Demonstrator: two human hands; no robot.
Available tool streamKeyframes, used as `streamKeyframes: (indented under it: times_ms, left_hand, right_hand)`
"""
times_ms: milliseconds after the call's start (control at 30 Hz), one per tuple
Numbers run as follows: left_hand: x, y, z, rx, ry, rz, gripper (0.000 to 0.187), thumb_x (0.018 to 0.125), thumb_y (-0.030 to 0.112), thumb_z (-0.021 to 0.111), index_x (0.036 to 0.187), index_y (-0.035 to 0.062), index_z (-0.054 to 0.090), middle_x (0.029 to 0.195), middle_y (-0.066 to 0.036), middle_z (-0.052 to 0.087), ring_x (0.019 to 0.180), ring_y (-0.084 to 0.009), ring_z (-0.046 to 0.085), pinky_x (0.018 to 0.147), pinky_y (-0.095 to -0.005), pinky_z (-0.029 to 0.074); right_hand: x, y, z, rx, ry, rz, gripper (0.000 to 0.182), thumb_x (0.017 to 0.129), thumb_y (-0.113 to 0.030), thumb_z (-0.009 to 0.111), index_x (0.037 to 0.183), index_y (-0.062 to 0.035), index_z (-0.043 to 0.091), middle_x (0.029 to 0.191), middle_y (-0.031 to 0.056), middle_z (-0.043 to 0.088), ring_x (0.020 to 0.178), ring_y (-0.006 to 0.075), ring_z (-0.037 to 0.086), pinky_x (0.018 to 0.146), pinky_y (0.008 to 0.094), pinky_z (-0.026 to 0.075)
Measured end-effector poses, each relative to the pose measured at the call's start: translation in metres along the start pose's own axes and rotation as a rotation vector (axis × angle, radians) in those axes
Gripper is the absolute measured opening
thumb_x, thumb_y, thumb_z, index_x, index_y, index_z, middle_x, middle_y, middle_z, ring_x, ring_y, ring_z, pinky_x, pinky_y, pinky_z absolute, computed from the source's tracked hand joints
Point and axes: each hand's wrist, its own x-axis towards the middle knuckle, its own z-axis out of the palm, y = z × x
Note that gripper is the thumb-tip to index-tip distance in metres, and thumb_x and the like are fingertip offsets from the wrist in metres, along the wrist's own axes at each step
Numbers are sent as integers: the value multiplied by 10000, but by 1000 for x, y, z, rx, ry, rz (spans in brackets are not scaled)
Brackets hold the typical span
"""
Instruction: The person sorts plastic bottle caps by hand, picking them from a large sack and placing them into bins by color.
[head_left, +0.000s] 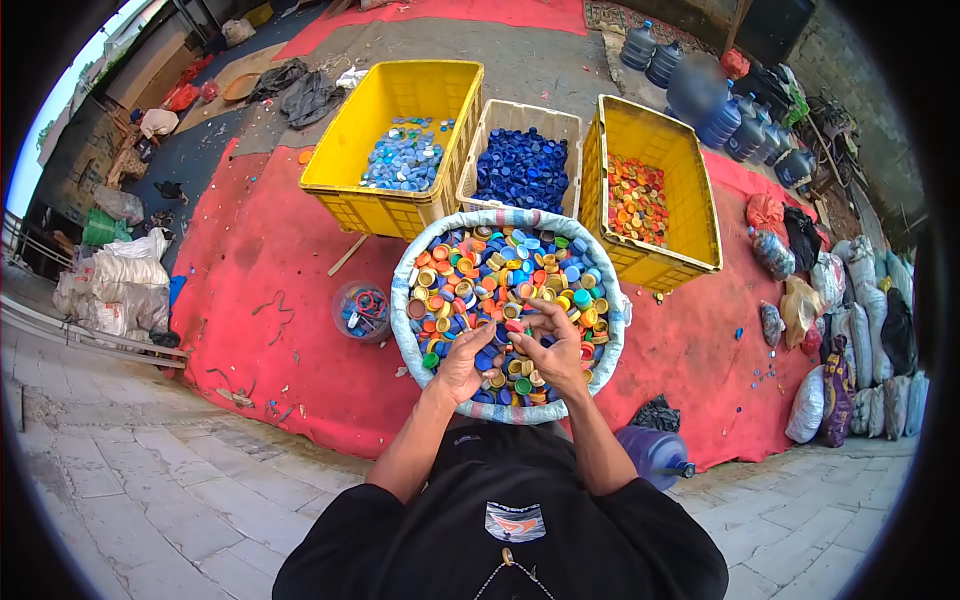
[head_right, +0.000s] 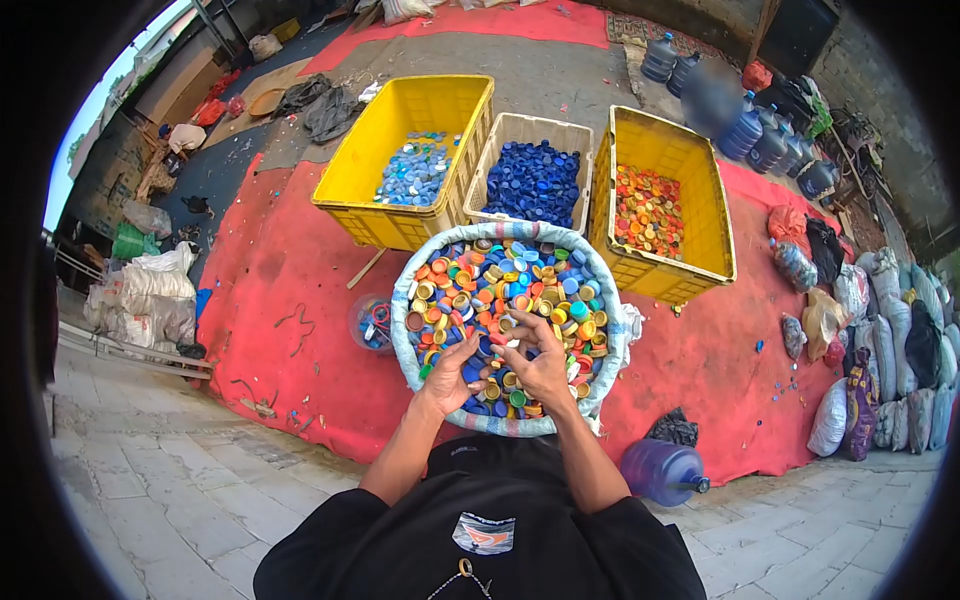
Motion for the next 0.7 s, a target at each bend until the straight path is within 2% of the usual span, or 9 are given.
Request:
streamKeyframes:
  times_ms: [100,133,267,367,433,567,633,700]
  left_hand:
    - [-1,0,3,-68,19,20,226,952,299,571,1043,96,605,872,2,624,680,-108,550,492,-226,387]
    - [-1,1,5,-92,26,26,220,951,292,569,1040,95,607,881,1,629,688,-109,554,501,-230,395]
    - [-3,2,6,-74,51,21,189,950,260,562,1035,99,611,897,0,644,724,-101,581,524,-236,422]
    - [-3,-1,11,-36,79,24,158,955,241,561,1015,106,615,892,-9,648,725,-93,600,527,-238,441]
    - [-4,-4,14,-10,123,21,157,954,239,564,1021,108,617,891,-8,646,729,-92,601,533,-243,445]
    - [0,-12,5,-11,87,-18,148,958,235,562,1035,120,613,869,8,622,745,-87,577,572,-254,458]
    - [-2,-13,8,-40,72,-18,224,954,279,558,1085,104,608,917,-1,614,782,-108,573,614,-268,475]
    - [-1,-13,7,-120,14,-23,267,950,290,552,1117,88,604,953,-12,616,810,-126,580,643,-276,486]
  right_hand:
    - [2,-4,-1,28,204,6,595,781,1,726,1315,-6,462,1130,108,656,565,12,432,527,180,392]
    - [5,-4,-2,-137,283,-45,619,790,-24,724,1337,-5,436,1204,133,623,564,11,446,528,177,403]
    - [5,13,-12,-153,201,-46,682,778,-74,741,1369,-14,405,1201,141,629,538,9,443,510,175,397]
    - [-1,-9,-9,-48,-24,47,778,752,-90,757,1415,-24,356,1178,134,651,507,11,423,503,179,392]
    - [-3,-12,-4,-96,-84,32,790,732,-97,778,1410,-26,379,1156,111,667,517,18,417,507,183,389]
    - [-5,4,0,-104,-93,55,726,721,-108,796,1354,-16,451,1141,92,674,573,29,435,552,199,408]
    - [-6,7,0,-49,-51,95,678,730,-114,796,1322,-11,482,1131,88,674,610,34,456,582,210,422]
    - [-7,6,1,154,50,170,584,809,-129,739,1315,-15,471,1021,77,662,635,43,501,604,215,437]
